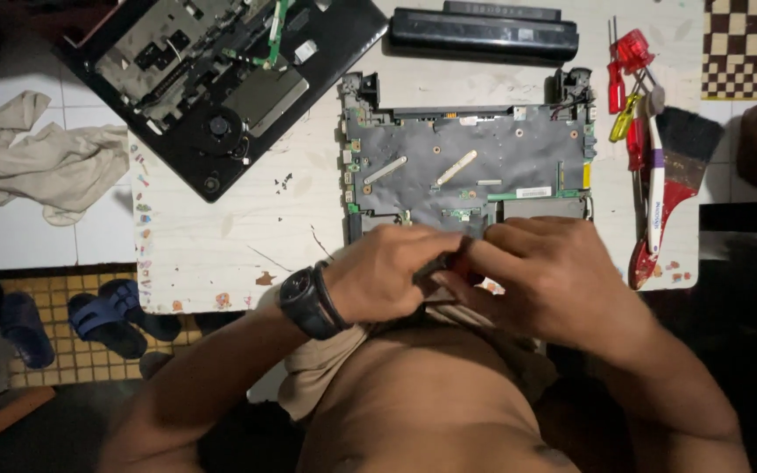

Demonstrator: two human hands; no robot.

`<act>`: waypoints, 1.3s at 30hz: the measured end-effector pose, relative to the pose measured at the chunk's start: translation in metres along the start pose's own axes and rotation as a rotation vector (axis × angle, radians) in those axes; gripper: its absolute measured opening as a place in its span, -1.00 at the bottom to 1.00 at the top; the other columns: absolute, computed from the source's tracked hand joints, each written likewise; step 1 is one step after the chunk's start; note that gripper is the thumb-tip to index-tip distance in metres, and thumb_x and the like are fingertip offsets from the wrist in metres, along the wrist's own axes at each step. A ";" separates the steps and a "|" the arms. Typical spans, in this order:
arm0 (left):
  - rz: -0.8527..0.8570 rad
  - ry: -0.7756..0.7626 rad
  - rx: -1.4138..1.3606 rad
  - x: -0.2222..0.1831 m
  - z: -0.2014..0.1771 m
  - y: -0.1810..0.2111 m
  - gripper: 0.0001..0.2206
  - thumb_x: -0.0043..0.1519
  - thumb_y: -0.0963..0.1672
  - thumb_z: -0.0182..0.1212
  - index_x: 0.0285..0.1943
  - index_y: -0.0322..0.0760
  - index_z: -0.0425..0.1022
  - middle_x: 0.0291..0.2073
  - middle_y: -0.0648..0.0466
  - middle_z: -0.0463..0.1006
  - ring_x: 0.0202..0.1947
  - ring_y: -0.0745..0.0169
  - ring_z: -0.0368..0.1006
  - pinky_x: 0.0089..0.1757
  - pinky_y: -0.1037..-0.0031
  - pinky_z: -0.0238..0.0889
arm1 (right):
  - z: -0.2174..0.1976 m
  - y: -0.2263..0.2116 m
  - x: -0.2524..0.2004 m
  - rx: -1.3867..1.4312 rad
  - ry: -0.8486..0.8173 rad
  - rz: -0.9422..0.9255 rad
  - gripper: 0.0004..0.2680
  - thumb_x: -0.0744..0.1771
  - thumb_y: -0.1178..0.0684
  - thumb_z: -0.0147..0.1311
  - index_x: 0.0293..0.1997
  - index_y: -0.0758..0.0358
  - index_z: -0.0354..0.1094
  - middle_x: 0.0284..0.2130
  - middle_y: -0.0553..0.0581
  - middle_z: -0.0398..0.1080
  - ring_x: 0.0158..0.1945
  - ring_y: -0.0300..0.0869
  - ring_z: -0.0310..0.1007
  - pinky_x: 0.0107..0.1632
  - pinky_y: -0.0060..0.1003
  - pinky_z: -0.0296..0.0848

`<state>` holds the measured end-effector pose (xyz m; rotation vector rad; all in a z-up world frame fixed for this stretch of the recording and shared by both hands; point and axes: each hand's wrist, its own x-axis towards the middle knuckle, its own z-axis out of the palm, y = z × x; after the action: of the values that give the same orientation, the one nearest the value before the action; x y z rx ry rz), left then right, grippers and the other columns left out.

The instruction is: The person is securing screws into the motherboard and internal frame of a disassembled laptop using a screwdriver.

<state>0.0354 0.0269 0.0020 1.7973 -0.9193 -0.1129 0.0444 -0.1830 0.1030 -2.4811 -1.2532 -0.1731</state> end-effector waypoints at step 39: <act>0.072 -0.052 0.069 0.019 -0.019 0.007 -0.91 -0.04 -0.32 0.06 -0.43 -0.38 0.30 -0.47 -0.06 0.41 -0.43 -0.11 0.32 -0.33 0.22 0.22 | -0.010 0.002 0.006 0.000 -0.186 -0.046 -0.81 0.39 0.04 0.15 -0.35 0.20 0.21 -0.49 0.09 0.31 -0.49 0.00 0.36 -0.45 -0.07 0.31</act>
<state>0.0543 0.0280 0.0224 1.8293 -1.0351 -0.0832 0.0494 -0.1833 0.1134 -2.5166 -1.3842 0.0473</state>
